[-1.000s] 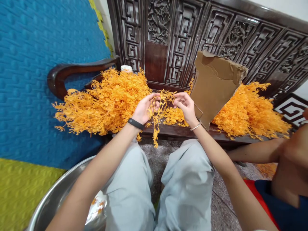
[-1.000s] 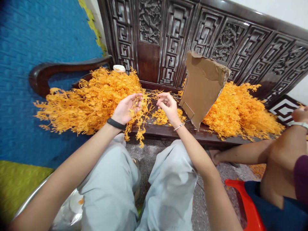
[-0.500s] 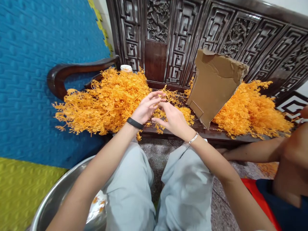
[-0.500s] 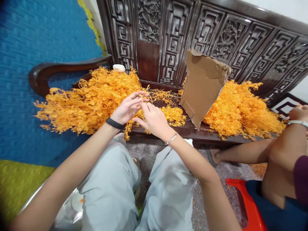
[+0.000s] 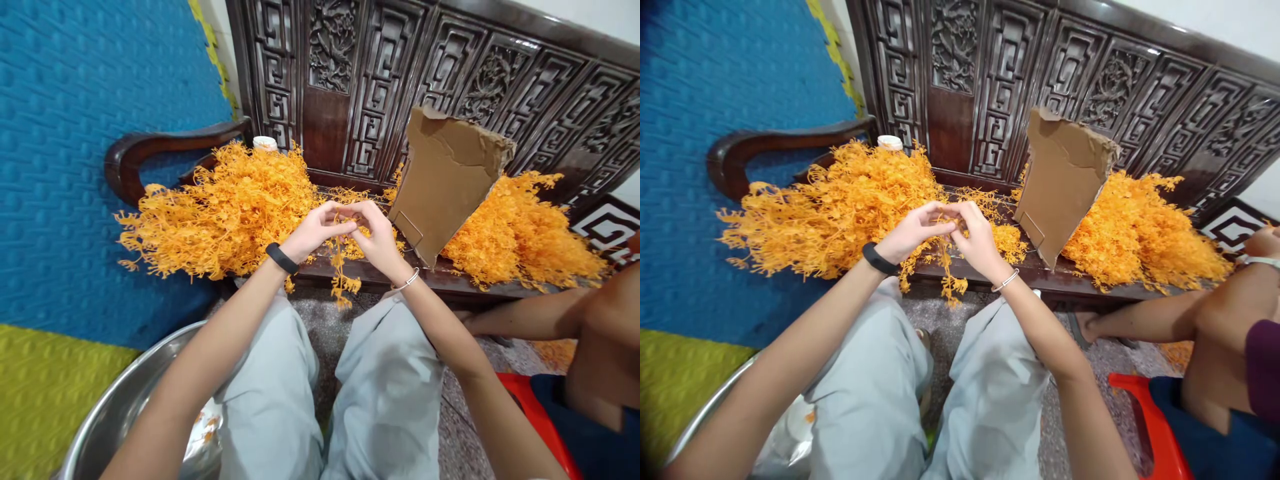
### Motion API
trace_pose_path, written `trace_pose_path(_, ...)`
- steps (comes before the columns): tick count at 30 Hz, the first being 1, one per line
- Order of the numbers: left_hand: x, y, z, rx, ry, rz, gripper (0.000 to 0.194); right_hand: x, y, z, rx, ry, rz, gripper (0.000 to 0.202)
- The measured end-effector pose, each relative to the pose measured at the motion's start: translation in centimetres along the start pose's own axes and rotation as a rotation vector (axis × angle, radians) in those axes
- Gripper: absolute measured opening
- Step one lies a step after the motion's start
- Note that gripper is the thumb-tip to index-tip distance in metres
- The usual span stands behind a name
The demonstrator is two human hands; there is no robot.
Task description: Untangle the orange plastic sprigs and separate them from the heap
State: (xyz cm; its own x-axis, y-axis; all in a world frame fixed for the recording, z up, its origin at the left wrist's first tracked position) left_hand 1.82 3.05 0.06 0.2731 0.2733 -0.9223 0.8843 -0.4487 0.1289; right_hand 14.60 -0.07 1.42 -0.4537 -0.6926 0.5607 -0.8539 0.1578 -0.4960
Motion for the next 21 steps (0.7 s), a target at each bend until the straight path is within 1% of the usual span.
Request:
trace_pose_path(2,-0.2,0.1,0.1,-0.009,-0.013,-0.023,0.033,0.0,-0.2,-0.1,-0.010,-0.020,-0.012,0.020)
trace_pose_path(6,-0.3,0.1,0.3,0.000,-0.097,-0.065,0.034,0.2,-0.5,-0.2,-0.061,-0.059,0.012,0.021)
trace_pose_path(12,-0.4,0.3,0.3,0.052,-0.120,-0.157,0.024,-0.2,-0.7,-0.4,-0.042,-0.094,0.031,0.021)
trace_pose_path(17,-0.3,0.0,0.2,0.010,-0.082,-0.193,0.020,-1.2,-0.8,-0.7,-0.009,-0.008,-0.084,0.013)
trace_pose_path(21,-0.1,0.0,0.2,0.008,-0.072,-0.193,0.017,-2.0,-0.8,-0.8,0.060,0.084,-0.191,0.020)
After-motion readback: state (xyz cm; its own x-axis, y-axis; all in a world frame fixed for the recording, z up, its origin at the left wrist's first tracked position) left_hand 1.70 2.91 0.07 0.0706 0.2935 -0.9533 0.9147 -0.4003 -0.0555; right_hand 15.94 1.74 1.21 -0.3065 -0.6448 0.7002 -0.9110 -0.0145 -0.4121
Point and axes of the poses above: each hand's wrist, its own z-axis away from the middle knuckle, its own y-axis out of the palm, x = y × z, the point moved 3 cm from there along -z, towards the middle knuckle, and after that the axes turned 5 degrees about y, right-handed, at the moved point
